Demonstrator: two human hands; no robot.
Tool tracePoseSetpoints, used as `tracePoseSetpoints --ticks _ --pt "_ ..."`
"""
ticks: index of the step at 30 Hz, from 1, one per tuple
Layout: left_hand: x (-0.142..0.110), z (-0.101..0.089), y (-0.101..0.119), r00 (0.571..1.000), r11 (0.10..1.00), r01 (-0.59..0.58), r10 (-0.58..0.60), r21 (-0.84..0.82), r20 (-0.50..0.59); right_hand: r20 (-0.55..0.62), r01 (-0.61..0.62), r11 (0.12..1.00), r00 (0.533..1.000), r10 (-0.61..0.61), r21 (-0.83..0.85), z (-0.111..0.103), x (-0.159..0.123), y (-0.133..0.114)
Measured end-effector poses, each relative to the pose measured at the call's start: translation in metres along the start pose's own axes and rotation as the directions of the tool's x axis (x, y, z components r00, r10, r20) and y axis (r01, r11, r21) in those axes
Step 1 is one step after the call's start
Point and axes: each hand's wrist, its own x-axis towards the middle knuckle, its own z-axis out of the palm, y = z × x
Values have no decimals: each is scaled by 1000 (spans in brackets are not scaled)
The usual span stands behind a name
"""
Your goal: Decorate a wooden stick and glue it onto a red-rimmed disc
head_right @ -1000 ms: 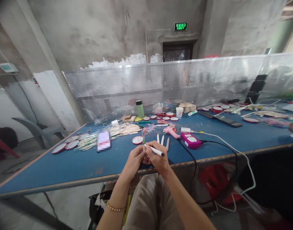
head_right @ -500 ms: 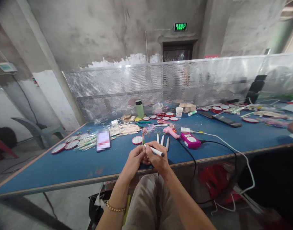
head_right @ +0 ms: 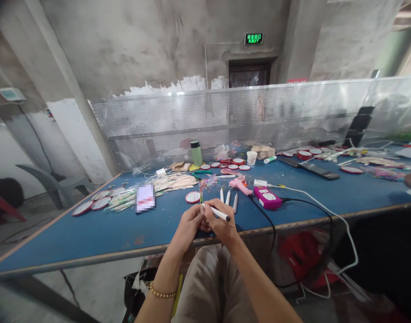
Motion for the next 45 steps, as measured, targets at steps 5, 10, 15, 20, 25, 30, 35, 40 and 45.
tracePoseSetpoints --ticks 5,10,15,20,25,30,35,40,45 --pt "0 0 -1 1000 1000 7 -7 -3 -9 11 -18 1000 1000 18 0 1 -1 1" --pt "0 0 -1 1000 1000 11 -11 -25 13 -17 -17 1000 1000 17 -7 -1 -1 -1" --pt "0 1 1 1000 1000 12 -12 -20 0 -20 -23 1000 1000 23 -2 -1 -1 0" --pt "0 0 0 1000 1000 17 -17 -17 -2 -14 -24 1000 1000 24 4 0 -1 3" --pt "0 0 0 1000 1000 9 -9 -10 -1 -15 0 1000 1000 0 -4 0 0 1" --pt "0 0 0 1000 1000 13 -13 -12 -2 -41 52 998 998 -53 -23 0 1 -1" --pt "1 -1 -1 1000 1000 14 -14 -23 9 -59 58 998 996 -59 -26 -1 0 -2" --pt "0 -1 0 1000 999 16 -16 -36 5 -42 9 1000 999 -10 -18 -1 0 -1" --pt "0 1 1 1000 1000 13 -13 -28 -2 -32 -2 1000 999 1 -19 1 0 0"
